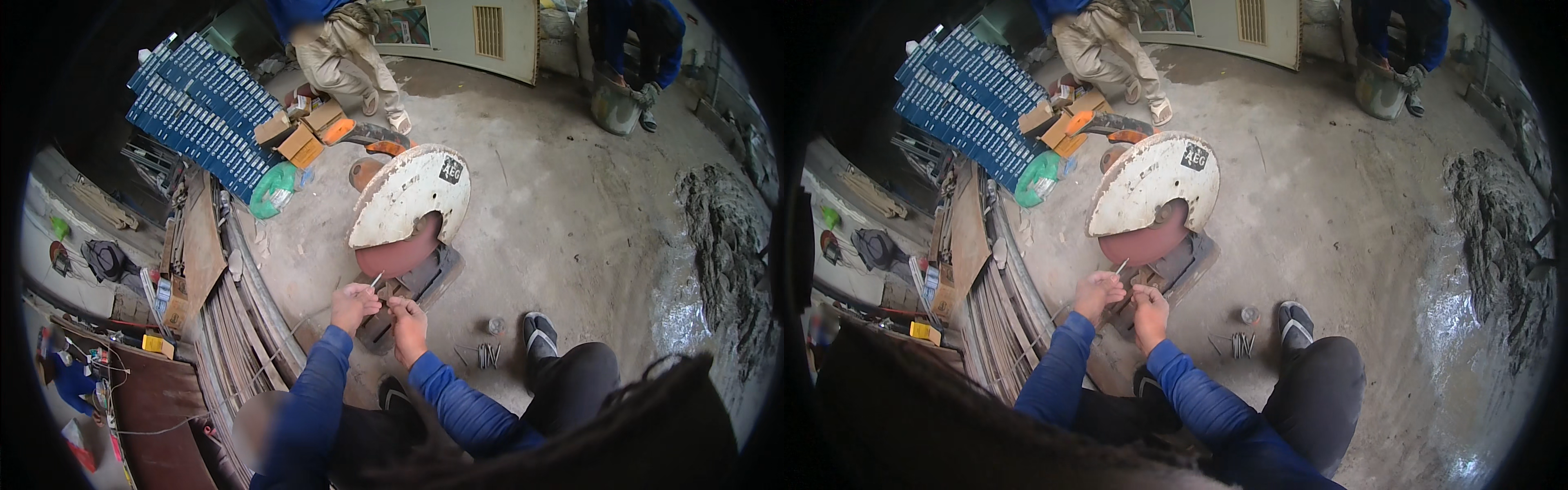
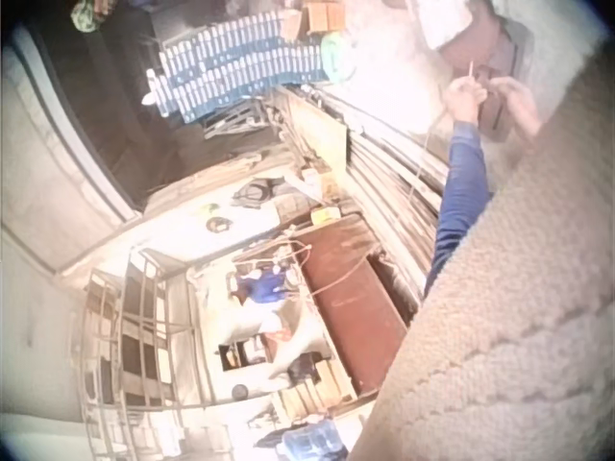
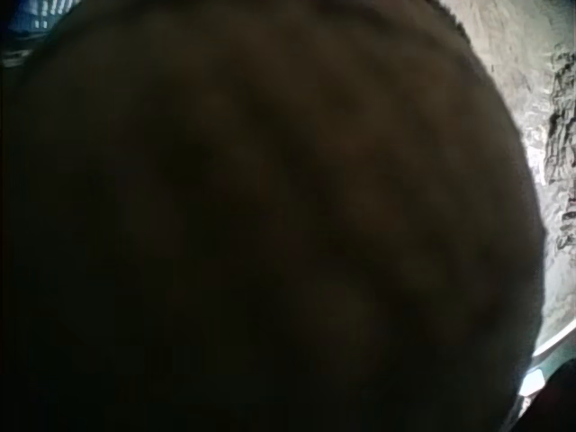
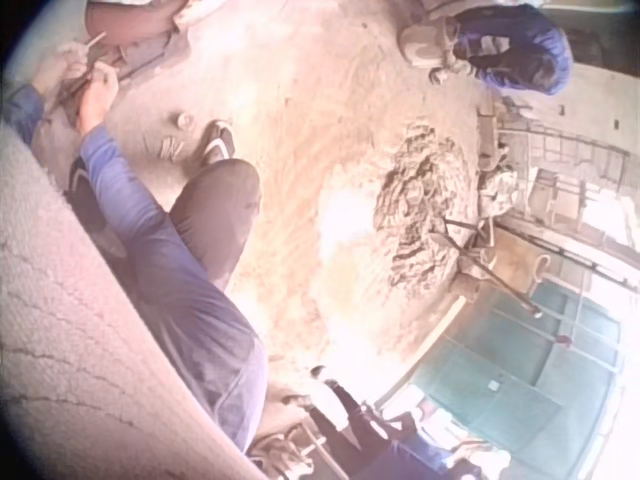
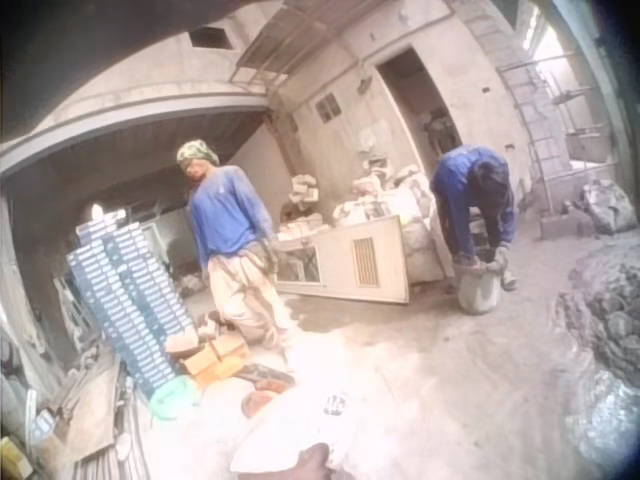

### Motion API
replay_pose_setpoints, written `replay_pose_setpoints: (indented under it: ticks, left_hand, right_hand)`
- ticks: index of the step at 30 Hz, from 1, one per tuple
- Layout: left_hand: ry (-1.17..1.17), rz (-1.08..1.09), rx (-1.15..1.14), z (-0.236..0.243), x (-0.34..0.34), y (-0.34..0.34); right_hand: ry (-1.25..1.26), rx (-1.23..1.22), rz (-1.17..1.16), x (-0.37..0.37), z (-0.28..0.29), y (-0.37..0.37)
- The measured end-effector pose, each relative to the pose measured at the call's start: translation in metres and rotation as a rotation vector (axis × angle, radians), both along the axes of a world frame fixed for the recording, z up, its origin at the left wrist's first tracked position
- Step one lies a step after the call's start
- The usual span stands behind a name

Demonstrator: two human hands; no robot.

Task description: The person uses a bench grinder to sharpen small metal rods one by one. They hold each rod against the spinning wheel, creating sparks, then inspect and set it down before picking up the next one.

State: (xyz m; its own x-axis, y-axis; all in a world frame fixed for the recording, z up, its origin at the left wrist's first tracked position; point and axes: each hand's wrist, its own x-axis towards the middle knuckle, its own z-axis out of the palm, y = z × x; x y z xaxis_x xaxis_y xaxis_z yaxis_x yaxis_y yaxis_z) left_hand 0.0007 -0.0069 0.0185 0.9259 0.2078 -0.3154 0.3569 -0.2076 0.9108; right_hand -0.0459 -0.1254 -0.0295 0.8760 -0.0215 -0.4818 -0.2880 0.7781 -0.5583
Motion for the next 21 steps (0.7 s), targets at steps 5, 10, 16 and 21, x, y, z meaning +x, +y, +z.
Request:
replay_pose_setpoints:
  ticks: [5,10,16,21]
  left_hand:
    - [-0.037,-0.01,0.169,-0.004,0.005,0.002]
    - [-0.056,0.002,0.276,-0.011,0.005,0.004]
    - [-0.068,0.05,0.307,-0.012,0.011,0.002]
    - [-0.09,0.094,0.312,-0.013,0.013,-0.001]
  right_hand:
    - [-0.005,-0.001,-0.009,0.001,0.001,0.002]
    - [0.029,-0.004,0.019,0.0,-0.001,0.005]
    - [0.026,0.022,0.023,0.0,0.001,0.002]
    - [0.002,0.006,-0.007,0.001,0.001,0.003]
